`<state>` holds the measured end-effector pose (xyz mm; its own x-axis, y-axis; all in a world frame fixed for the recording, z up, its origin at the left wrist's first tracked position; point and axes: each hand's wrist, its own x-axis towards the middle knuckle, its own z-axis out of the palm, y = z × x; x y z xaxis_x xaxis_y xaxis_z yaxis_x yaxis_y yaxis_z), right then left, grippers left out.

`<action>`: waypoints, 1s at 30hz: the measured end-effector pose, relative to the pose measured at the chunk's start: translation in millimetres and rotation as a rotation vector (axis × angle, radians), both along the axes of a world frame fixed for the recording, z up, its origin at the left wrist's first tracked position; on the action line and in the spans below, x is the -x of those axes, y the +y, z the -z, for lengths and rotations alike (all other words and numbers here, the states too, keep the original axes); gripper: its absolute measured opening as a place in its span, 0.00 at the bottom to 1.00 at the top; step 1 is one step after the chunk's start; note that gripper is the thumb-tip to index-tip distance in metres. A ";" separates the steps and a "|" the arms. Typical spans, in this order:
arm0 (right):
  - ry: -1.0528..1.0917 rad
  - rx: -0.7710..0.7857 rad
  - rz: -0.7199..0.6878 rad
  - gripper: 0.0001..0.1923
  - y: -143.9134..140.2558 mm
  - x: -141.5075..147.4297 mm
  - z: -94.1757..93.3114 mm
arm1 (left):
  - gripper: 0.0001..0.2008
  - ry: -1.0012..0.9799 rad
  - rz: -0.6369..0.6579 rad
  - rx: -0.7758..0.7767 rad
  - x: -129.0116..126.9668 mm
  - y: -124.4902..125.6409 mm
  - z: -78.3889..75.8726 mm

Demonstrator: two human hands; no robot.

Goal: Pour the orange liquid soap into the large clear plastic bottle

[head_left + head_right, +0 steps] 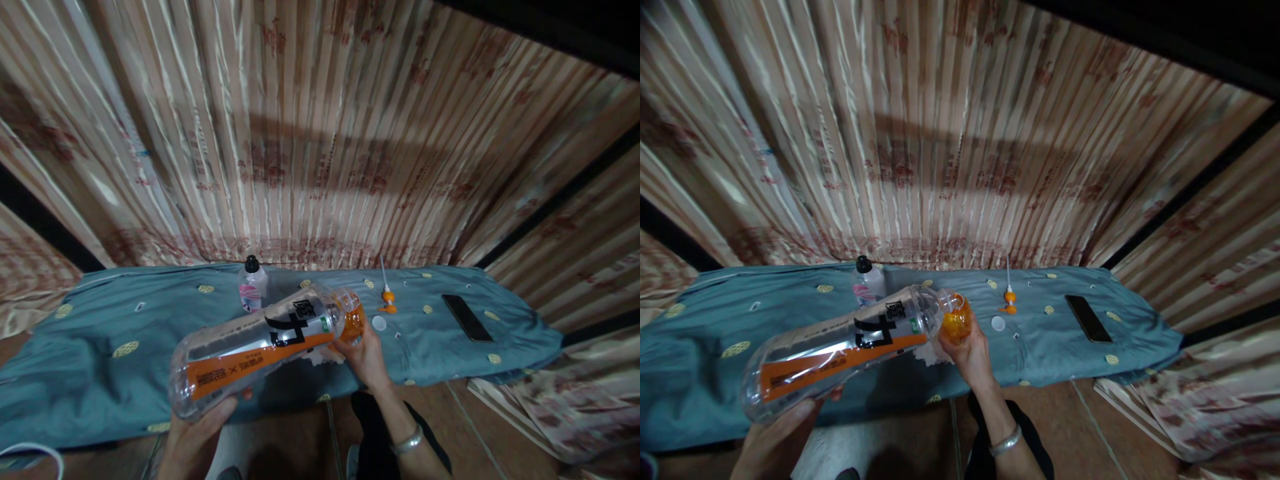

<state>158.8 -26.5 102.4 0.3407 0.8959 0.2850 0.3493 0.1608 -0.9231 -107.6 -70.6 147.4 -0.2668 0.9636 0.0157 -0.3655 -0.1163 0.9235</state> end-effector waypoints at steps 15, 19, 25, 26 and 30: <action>-0.035 0.009 0.025 0.25 1.2 1.2 2.2 | 0.30 0.011 -0.016 0.040 -5.9 -4.8 -5.8; -0.049 0.001 0.035 0.27 0.7 1.4 2.5 | 0.26 -0.026 -0.045 0.067 -5.9 -4.6 -2.9; -0.044 0.007 0.026 0.26 0.8 0.1 3.9 | 0.26 -0.050 -0.052 0.056 -9.1 -5.7 -5.1; -0.045 0.010 0.028 0.26 1.1 0.0 4.1 | 0.24 -0.045 -0.053 0.054 -8.6 -5.6 -5.0; -0.016 0.007 0.025 0.28 2.2 1.0 3.7 | 0.21 0.021 -0.016 0.025 -2.8 -4.0 -0.1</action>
<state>157.7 -24.3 98.7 0.3583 0.8893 0.2840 0.3681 0.1450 -0.9184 -104.8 -74.6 147.5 -0.2821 0.9594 -0.0024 -0.3440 -0.0988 0.9337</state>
